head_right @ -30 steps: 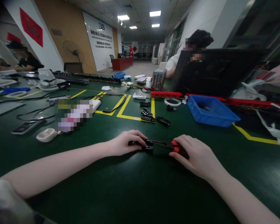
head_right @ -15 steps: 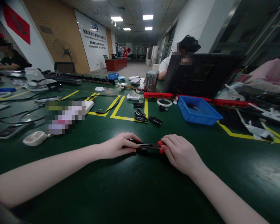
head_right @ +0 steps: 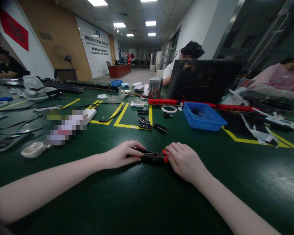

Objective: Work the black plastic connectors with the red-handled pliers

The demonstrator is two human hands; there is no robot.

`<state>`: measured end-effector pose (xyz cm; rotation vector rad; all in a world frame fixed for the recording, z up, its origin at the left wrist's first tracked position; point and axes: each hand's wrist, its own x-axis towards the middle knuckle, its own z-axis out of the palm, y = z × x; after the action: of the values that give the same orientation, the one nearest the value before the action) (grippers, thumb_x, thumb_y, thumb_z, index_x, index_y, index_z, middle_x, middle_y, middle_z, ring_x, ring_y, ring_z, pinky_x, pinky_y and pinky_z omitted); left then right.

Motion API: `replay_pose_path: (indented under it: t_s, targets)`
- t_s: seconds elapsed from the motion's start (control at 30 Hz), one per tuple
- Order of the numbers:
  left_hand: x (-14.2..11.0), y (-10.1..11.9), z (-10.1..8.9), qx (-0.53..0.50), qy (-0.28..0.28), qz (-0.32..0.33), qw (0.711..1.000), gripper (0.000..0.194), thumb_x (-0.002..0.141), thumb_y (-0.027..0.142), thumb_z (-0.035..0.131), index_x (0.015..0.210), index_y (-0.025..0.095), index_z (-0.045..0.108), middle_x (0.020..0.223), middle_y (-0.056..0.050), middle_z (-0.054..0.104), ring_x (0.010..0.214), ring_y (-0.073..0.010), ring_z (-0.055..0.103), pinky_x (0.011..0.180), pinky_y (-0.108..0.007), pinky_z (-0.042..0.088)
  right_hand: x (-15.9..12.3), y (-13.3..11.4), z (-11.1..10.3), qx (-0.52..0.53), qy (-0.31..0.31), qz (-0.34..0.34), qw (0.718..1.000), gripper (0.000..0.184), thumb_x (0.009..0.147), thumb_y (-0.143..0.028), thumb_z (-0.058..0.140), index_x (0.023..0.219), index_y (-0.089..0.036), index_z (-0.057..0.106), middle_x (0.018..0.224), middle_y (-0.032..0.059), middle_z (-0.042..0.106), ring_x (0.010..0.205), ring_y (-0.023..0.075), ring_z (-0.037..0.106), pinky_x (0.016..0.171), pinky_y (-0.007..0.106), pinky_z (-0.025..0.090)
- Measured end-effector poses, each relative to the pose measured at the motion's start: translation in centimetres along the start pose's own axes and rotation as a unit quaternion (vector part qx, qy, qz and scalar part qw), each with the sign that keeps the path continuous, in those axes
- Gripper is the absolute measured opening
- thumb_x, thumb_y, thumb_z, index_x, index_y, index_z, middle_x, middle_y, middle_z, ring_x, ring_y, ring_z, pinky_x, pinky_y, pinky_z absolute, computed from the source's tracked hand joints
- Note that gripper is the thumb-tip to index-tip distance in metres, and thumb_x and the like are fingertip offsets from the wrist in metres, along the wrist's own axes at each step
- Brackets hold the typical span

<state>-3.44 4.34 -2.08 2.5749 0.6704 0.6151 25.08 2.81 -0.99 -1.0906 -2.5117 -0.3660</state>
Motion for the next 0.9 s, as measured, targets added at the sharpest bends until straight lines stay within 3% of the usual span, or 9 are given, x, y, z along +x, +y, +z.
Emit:
replay_pose_path:
  t_s: [0.43,0.9]
  targets:
    - [-0.1,0.5,-0.1,-0.004,-0.005,-0.018,1.0,0.025,0.092,0.019,0.06,0.116,0.02,0.067,0.126,-0.008,0.061,0.114,-0.0215,0.058,0.098,-0.039,0.046,0.1,0.3,-1.0,0.05,-0.035,-0.012,0.998,0.031,0.098,-0.028,0.034,0.095,-0.018,0.063,0.089,0.0098,0.067,0.078,0.0198,0.062,0.068,0.034,0.052]
    - [0.1,0.2,0.2,-0.034,0.005,-0.014,0.999,0.023,0.09,0.018,0.062,0.111,0.021,0.069,0.122,-0.008,0.062,0.11,-0.0214,0.059,0.097,-0.038,0.047,0.1,-0.2,-0.9,0.08,-0.098,0.028,0.992,0.027,0.097,-0.038,0.042,0.091,-0.018,0.061,0.088,0.0086,0.063,0.075,0.0191,0.059,0.064,0.033,0.049]
